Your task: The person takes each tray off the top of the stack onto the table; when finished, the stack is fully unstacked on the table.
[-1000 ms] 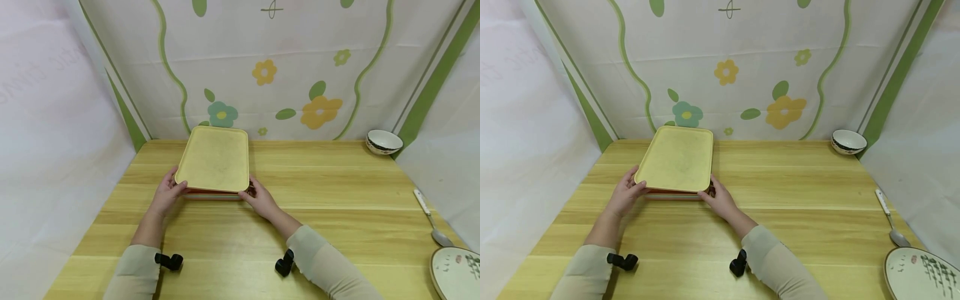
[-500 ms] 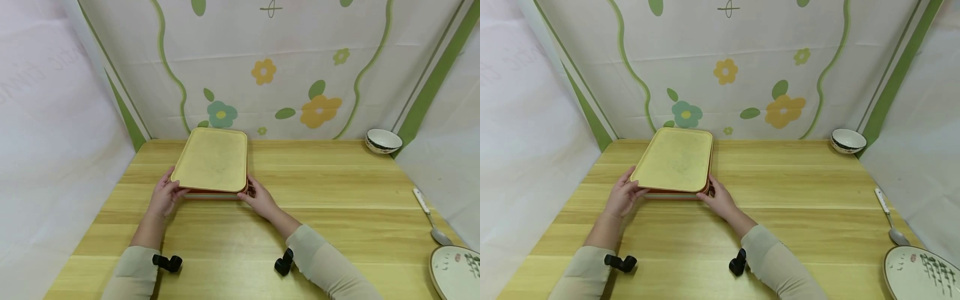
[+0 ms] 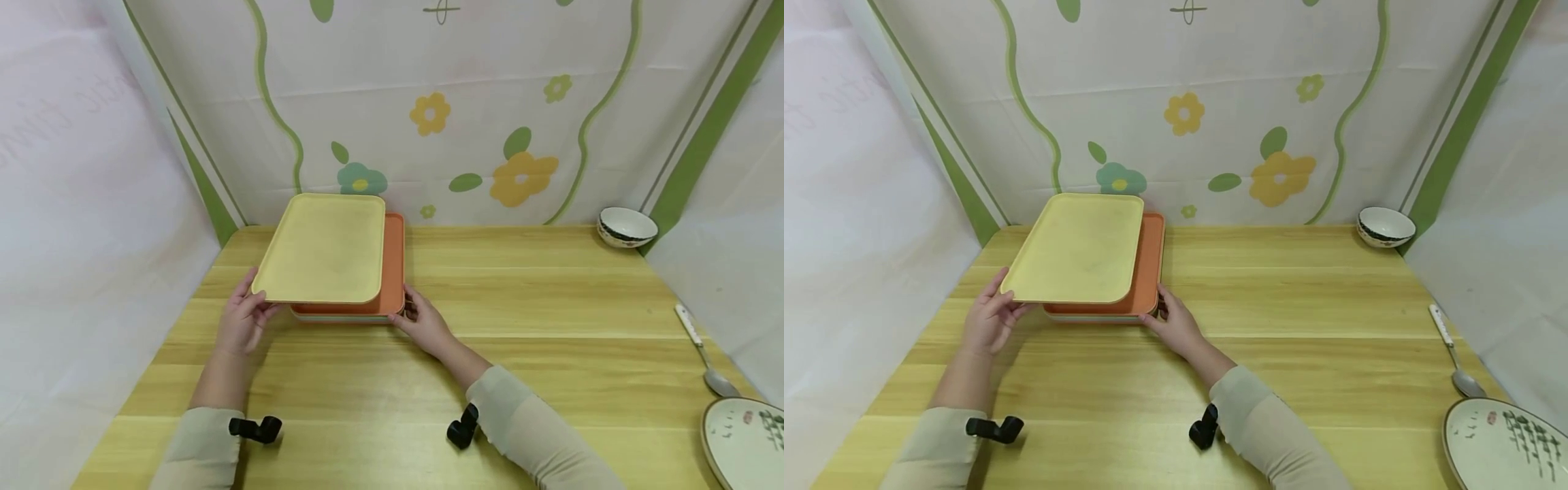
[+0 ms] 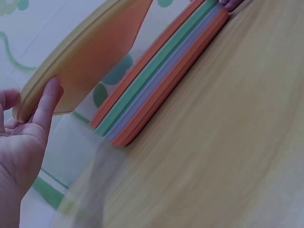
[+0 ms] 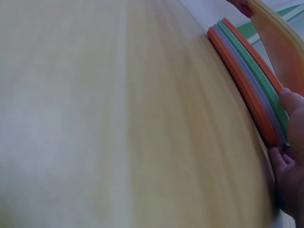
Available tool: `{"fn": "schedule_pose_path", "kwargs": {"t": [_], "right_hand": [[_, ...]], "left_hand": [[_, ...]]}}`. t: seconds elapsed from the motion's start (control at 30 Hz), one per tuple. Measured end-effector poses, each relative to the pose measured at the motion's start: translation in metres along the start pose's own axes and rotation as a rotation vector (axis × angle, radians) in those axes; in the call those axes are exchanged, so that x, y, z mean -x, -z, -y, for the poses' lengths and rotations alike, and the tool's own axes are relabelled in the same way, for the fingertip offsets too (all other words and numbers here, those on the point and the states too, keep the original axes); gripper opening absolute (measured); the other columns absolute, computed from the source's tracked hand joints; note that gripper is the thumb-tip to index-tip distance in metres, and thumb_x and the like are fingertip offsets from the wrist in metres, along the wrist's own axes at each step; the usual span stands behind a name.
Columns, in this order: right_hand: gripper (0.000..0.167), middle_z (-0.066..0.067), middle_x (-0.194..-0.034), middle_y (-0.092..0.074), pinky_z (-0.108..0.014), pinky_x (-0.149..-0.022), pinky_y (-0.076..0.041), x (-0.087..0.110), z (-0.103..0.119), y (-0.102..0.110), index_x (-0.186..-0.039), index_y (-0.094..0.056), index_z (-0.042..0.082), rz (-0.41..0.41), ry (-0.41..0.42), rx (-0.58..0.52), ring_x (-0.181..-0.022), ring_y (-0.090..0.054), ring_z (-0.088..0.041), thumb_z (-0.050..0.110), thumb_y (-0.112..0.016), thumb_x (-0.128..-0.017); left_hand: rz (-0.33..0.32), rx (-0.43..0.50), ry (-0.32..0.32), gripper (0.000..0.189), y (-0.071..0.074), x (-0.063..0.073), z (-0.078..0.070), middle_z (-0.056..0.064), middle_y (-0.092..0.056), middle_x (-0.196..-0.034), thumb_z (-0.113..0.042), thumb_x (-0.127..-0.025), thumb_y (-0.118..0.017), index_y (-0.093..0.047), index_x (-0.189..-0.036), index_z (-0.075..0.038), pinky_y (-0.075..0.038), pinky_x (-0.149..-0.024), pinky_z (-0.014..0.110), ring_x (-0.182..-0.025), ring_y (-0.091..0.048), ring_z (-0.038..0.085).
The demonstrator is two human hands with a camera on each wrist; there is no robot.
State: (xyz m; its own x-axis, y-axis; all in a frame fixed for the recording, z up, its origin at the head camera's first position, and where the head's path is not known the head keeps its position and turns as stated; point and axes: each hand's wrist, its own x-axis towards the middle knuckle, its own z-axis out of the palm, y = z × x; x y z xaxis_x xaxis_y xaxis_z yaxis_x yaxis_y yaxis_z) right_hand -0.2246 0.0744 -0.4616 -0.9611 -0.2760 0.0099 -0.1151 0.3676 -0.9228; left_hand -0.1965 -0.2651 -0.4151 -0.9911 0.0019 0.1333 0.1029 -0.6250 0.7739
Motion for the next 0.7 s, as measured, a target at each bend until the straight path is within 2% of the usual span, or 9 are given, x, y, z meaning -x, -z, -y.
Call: {"fn": "schedule_pose_path", "kwargs": {"t": [0.07,0.17,0.3,0.4,0.53,0.7], "right_hand": [[0.081,-0.016,-0.153,-0.041,-0.044,-0.111,-0.044,0.0,-0.001,0.0,-0.156,-0.025,0.009,-0.003,0.003,-0.001,-0.135,-0.048,-0.033,0.032,-0.069,-0.092],[0.08,-0.015,-0.153,-0.041,-0.044,-0.112,-0.044,-0.001,-0.002,-0.001,-0.156,-0.026,0.011,-0.008,-0.003,-0.008,-0.135,-0.048,-0.032,0.032,-0.07,-0.092],[0.079,-0.014,-0.153,-0.041,-0.043,-0.112,-0.044,-0.001,-0.003,-0.001,-0.156,-0.026,0.011,-0.008,-0.002,-0.002,-0.136,-0.047,-0.032,0.031,-0.069,-0.092],[0.08,-0.013,-0.154,-0.041,-0.042,-0.112,-0.044,-0.001,-0.003,-0.001,-0.156,-0.024,0.012,-0.002,-0.005,0.004,-0.137,-0.046,-0.03,0.032,-0.068,-0.093],[0.08,-0.013,-0.153,-0.041,-0.043,-0.112,-0.043,0.0,-0.002,-0.001,-0.156,-0.024,0.011,0.0,0.001,0.005,-0.137,-0.046,-0.03,0.032,-0.068,-0.093],[0.08,-0.014,-0.152,-0.042,-0.044,-0.113,-0.043,0.0,-0.003,-0.001,-0.156,-0.025,0.011,-0.005,0.007,-0.01,-0.137,-0.046,-0.031,0.031,-0.069,-0.092]], "left_hand": [[0.02,0.044,-0.03,0.051,0.006,0.002,-0.005,0.005,-0.068,-0.12,0.008,-0.099,-0.043,-0.041,-0.144,-0.015,-0.062,-0.082,0.032,-0.096,-0.073,0.02],[0.041,0.106,-0.079,0.042,0.015,0.004,-0.013,0.009,-0.068,-0.118,0.01,-0.099,-0.042,-0.051,-0.134,-0.01,-0.062,-0.081,0.036,-0.095,-0.073,0.024],[0.062,0.194,-0.139,0.04,0.028,0.007,-0.023,0.015,-0.069,-0.115,0.012,-0.099,-0.037,-0.053,-0.132,-0.003,-0.062,-0.08,0.04,-0.094,-0.073,0.029],[0.065,0.22,-0.169,0.04,0.038,0.01,-0.033,0.017,-0.069,-0.114,0.012,-0.1,-0.034,-0.053,-0.132,-0.002,-0.063,-0.079,0.041,-0.093,-0.073,0.03],[0.019,0.212,-0.18,0.038,0.049,0.015,-0.046,0.017,-0.071,-0.111,0.011,-0.101,-0.033,-0.054,-0.129,-0.003,-0.063,-0.077,0.04,-0.089,-0.074,0.03],[-0.074,0.174,-0.176,0.037,0.062,0.02,-0.059,0.014,-0.071,-0.108,0.012,-0.1,-0.037,-0.054,-0.128,-0.005,-0.063,-0.073,0.04,-0.083,-0.073,0.029]]}}
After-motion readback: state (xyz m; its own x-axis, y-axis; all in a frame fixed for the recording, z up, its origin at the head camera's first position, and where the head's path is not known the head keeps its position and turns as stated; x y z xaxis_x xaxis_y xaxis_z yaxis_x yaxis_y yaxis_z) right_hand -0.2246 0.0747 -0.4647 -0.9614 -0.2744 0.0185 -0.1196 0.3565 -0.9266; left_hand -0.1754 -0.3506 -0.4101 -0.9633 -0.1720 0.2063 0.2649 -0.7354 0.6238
